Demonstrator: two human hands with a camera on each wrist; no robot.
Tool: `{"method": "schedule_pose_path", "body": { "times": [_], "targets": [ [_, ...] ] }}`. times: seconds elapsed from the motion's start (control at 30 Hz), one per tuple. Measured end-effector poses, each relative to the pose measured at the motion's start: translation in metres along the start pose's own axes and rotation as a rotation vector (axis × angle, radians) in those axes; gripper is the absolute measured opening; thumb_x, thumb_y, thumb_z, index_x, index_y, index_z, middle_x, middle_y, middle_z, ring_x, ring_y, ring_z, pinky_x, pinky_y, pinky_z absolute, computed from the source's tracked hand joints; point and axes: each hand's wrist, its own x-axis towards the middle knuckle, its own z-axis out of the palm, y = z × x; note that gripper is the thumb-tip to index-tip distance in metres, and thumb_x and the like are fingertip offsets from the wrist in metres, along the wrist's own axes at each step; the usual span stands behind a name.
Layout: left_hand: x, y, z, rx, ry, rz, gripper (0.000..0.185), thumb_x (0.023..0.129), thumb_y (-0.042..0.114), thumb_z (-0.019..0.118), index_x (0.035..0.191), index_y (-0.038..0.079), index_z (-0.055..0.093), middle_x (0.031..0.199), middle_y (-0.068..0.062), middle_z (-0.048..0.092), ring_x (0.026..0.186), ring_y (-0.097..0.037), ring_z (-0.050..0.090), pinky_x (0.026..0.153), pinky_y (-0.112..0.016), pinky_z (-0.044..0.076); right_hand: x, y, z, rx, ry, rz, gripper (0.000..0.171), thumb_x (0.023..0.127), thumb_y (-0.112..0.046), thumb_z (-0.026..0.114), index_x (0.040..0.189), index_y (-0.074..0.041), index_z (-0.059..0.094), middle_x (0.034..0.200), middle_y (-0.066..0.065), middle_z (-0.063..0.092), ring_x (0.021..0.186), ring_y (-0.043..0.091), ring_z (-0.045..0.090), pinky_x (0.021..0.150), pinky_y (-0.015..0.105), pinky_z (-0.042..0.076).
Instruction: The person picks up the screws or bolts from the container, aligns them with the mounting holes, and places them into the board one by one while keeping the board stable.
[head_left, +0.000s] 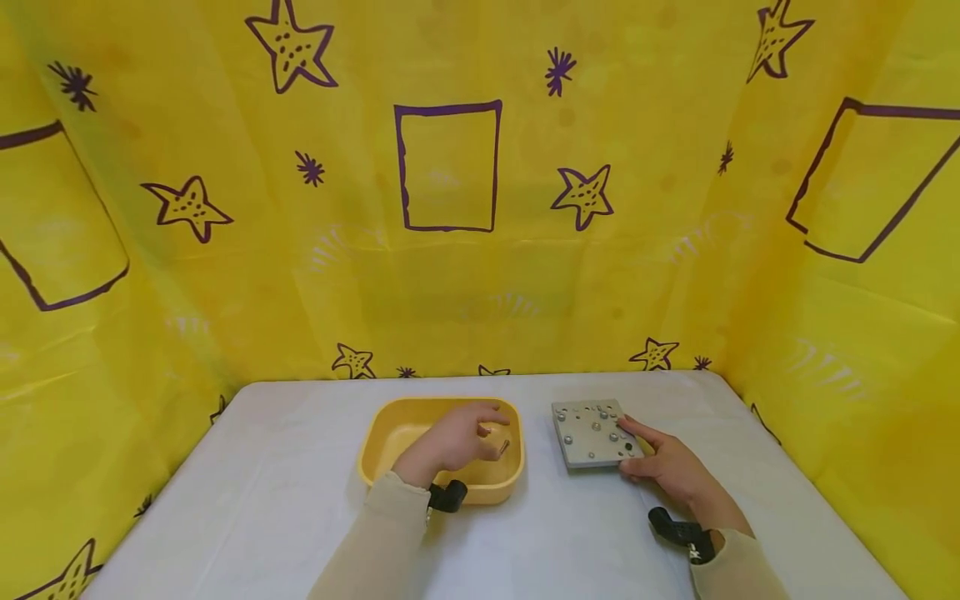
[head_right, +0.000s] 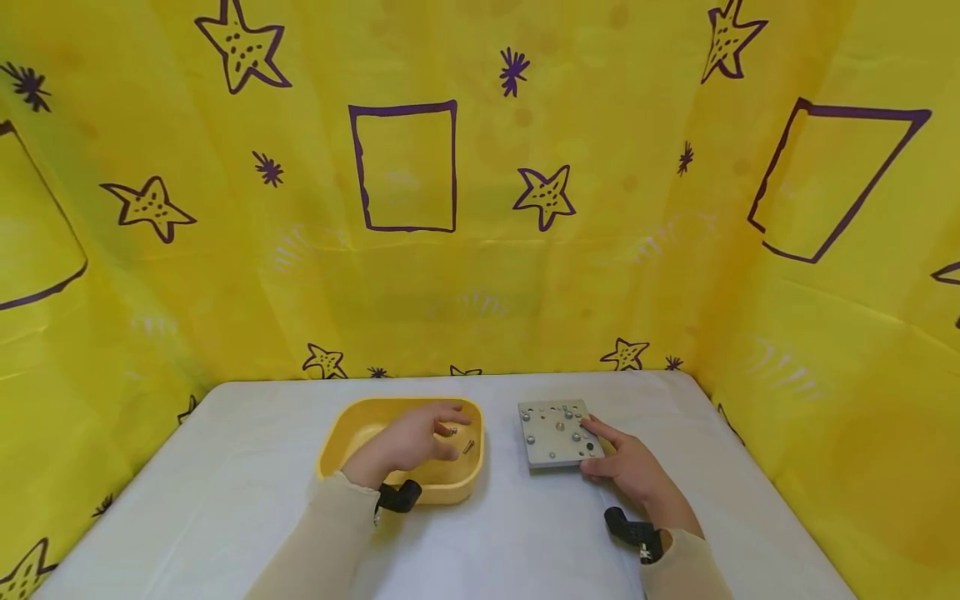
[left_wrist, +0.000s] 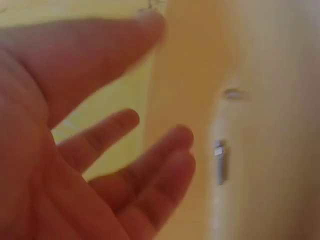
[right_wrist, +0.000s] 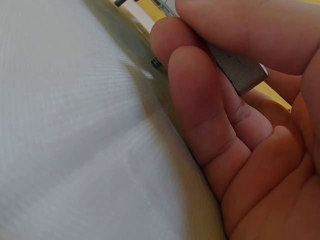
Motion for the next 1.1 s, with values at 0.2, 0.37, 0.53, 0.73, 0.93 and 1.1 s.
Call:
{"method": "schedule_pose_path", "body": {
  "times": [0.2, 0.37, 0.53, 0.73, 0.93, 1.1],
  "targets": [
    [0.007, -0.017, 0.019, 0.037, -0.015, -0.015, 0.039, 0.085, 0.003, 0.075, 0.122, 0.015, 0.072, 0.145, -0.006, 0.051, 0.131, -0.029, 0.046, 0.104, -0.043, 0.040, -0.001, -0.001, -0.001, 0.021, -0.014, -0.013, 0.088, 0.077, -0.027, 0.086, 0.152, -0.016, 0.043, 0.162, 0.006, 0.023, 0.137, 0.034, 0.025, 0.110, 0.057, 0.015],
    [0.015, -0.029, 0.033, 0.104, 0.024, 0.019, 0.034, 0.085, 0.003, 0.073, 0.118, 0.014, 0.073, 0.139, -0.006, 0.056, 0.131, -0.028, 0.047, 0.108, -0.042, 0.037, -0.003, -0.001, -0.001, 0.028, -0.018, -0.032, 0.087, 0.077, -0.024, 0.086, 0.152, -0.014, 0.043, 0.162, 0.008, 0.024, 0.141, 0.036, 0.020, 0.111, 0.060, 0.012],
    [0.020, -0.035, 0.037, 0.163, 0.040, 0.063, 0.029, 0.090, 0.001, 0.065, 0.116, 0.010, 0.074, 0.135, -0.005, 0.060, 0.130, -0.029, 0.049, 0.108, -0.042, 0.035, -0.003, -0.002, -0.001, 0.023, -0.020, -0.026, 0.087, 0.077, -0.025, 0.086, 0.152, -0.015, 0.043, 0.161, 0.008, 0.024, 0.145, 0.037, 0.016, 0.111, 0.063, 0.005],
    [0.021, -0.036, 0.038, 0.233, 0.016, 0.065, 0.026, 0.093, 0.002, 0.064, 0.116, 0.008, 0.074, 0.126, -0.004, 0.066, 0.124, -0.024, 0.055, 0.105, -0.038, 0.040, -0.003, -0.001, 0.000, 0.014, -0.018, -0.028, 0.086, 0.077, -0.025, 0.086, 0.152, -0.015, 0.044, 0.161, 0.008, 0.024, 0.146, 0.038, 0.015, 0.111, 0.064, 0.005],
    [0.020, -0.033, 0.038, 0.335, 0.025, 0.086, 0.026, 0.092, 0.000, 0.064, 0.116, 0.006, 0.074, 0.126, -0.006, 0.065, 0.120, -0.026, 0.057, 0.104, -0.037, 0.041, -0.004, -0.002, 0.000, 0.039, -0.024, -0.036, 0.086, 0.078, -0.023, 0.086, 0.152, -0.013, 0.044, 0.162, 0.009, 0.023, 0.146, 0.037, 0.015, 0.112, 0.061, 0.007],
    [0.021, -0.033, 0.039, 0.440, 0.012, 0.152, 0.026, 0.095, 0.002, 0.062, 0.118, 0.007, 0.073, 0.129, -0.008, 0.062, 0.121, -0.026, 0.057, 0.104, -0.034, 0.040, -0.003, -0.002, -0.001, 0.050, -0.023, -0.029, 0.087, 0.077, -0.024, 0.086, 0.152, -0.012, 0.043, 0.162, 0.008, 0.022, 0.147, 0.037, 0.011, 0.112, 0.059, 0.008]
  ]
}}
